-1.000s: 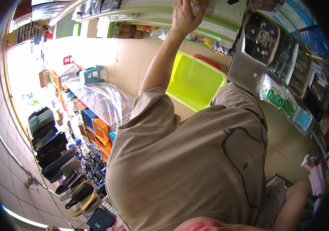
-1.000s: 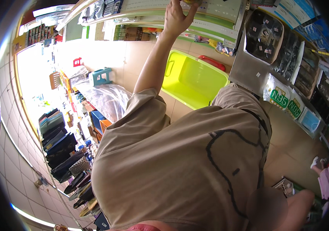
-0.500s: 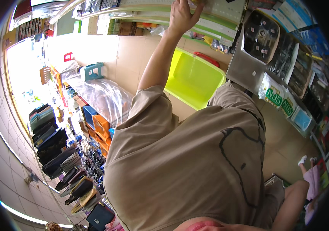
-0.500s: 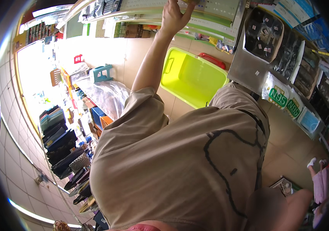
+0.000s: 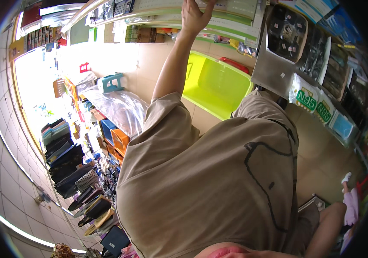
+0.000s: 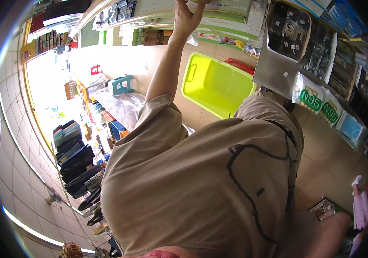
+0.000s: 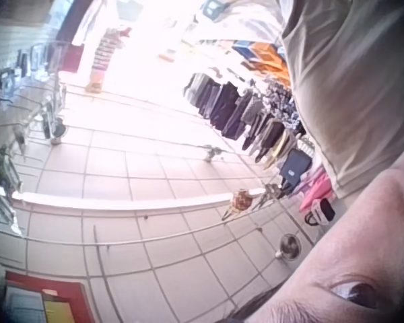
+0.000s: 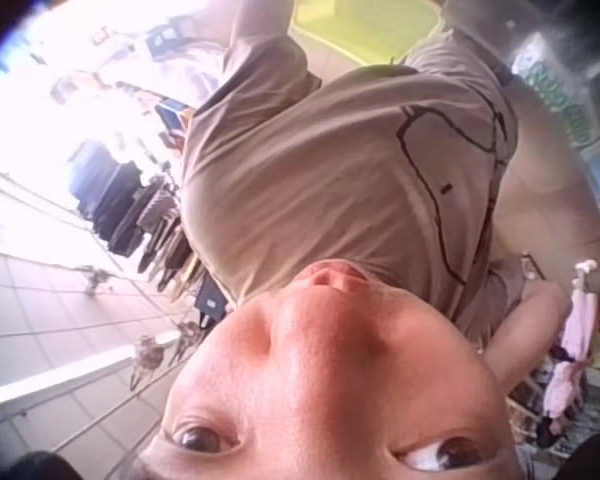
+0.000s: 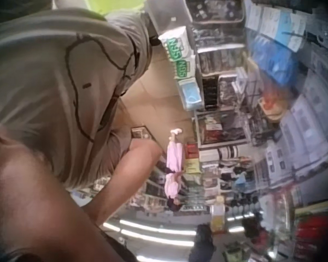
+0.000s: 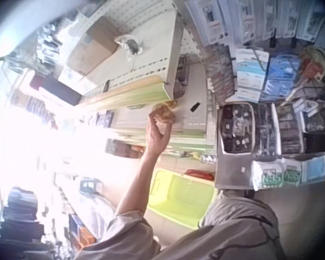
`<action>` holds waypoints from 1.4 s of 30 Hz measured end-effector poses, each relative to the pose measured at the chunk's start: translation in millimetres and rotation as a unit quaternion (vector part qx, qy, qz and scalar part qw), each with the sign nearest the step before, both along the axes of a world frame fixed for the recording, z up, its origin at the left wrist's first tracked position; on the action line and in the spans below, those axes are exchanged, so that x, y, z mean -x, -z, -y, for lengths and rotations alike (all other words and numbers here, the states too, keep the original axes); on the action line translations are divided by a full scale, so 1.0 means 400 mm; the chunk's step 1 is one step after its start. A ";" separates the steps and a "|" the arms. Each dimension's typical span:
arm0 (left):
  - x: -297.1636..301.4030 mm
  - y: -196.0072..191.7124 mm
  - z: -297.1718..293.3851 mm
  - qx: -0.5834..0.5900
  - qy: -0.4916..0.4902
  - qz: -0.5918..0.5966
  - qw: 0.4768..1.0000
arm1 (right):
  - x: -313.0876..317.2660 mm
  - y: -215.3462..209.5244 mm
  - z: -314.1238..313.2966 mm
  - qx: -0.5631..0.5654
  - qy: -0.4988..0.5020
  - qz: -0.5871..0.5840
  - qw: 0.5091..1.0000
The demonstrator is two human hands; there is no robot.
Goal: Organizing small retail products and packs from shelves into a lime green plastic bin.
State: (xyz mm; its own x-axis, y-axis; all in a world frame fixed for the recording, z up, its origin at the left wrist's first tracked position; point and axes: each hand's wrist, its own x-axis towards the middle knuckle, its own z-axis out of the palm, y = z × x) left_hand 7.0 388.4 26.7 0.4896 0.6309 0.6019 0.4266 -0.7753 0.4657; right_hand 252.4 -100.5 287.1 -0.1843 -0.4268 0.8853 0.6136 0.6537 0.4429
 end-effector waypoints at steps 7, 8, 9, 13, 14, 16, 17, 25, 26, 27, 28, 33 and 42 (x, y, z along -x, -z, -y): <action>-0.024 -0.019 -0.003 -0.016 -0.026 0.013 0.999 | -0.011 0.013 0.063 0.007 0.006 -0.025 1.000; -0.025 -0.018 -0.002 -0.016 -0.025 0.011 1.000 | -0.012 0.015 0.070 0.008 0.006 -0.029 1.000; -0.025 -0.016 -0.001 0.004 -0.024 0.014 1.000 | -0.012 0.018 0.077 0.009 0.006 -0.034 0.999; -0.026 -0.035 0.018 -0.076 -0.086 -0.017 0.993 | -0.020 0.028 0.105 0.013 0.005 -0.047 0.999; -0.030 -0.040 0.025 -0.078 -0.086 -0.017 0.993 | -0.022 0.030 0.113 0.013 0.004 -0.049 0.999; -0.035 -0.050 0.043 -0.078 -0.102 0.010 0.992 | -0.026 0.035 0.128 0.013 0.001 -0.055 0.998; -0.043 -0.058 0.062 -0.067 -0.088 0.017 0.994 | -0.028 0.038 0.135 0.013 0.000 -0.058 0.998; -0.104 0.046 0.355 -0.051 -0.015 0.038 0.998 | -0.062 0.056 0.197 0.019 -0.026 -0.082 0.996; -0.122 0.045 0.420 -0.054 0.004 0.016 0.998 | -0.068 0.054 0.206 0.023 -0.030 -0.083 0.996; -0.138 0.061 0.474 -0.023 0.041 0.012 0.999 | -0.082 0.057 0.220 0.027 -0.037 -0.082 0.996; -0.140 0.065 0.521 -0.007 0.070 -0.023 0.997 | -0.097 0.059 0.234 0.031 -0.044 -0.080 0.995; -0.065 0.203 0.696 0.148 -0.003 -0.123 0.981 | -0.195 0.062 0.273 0.047 -0.090 -0.085 0.991; 0.291 0.389 1.108 0.295 -0.301 -0.298 0.856 | -0.268 -0.015 0.124 0.083 -0.166 -0.077 0.980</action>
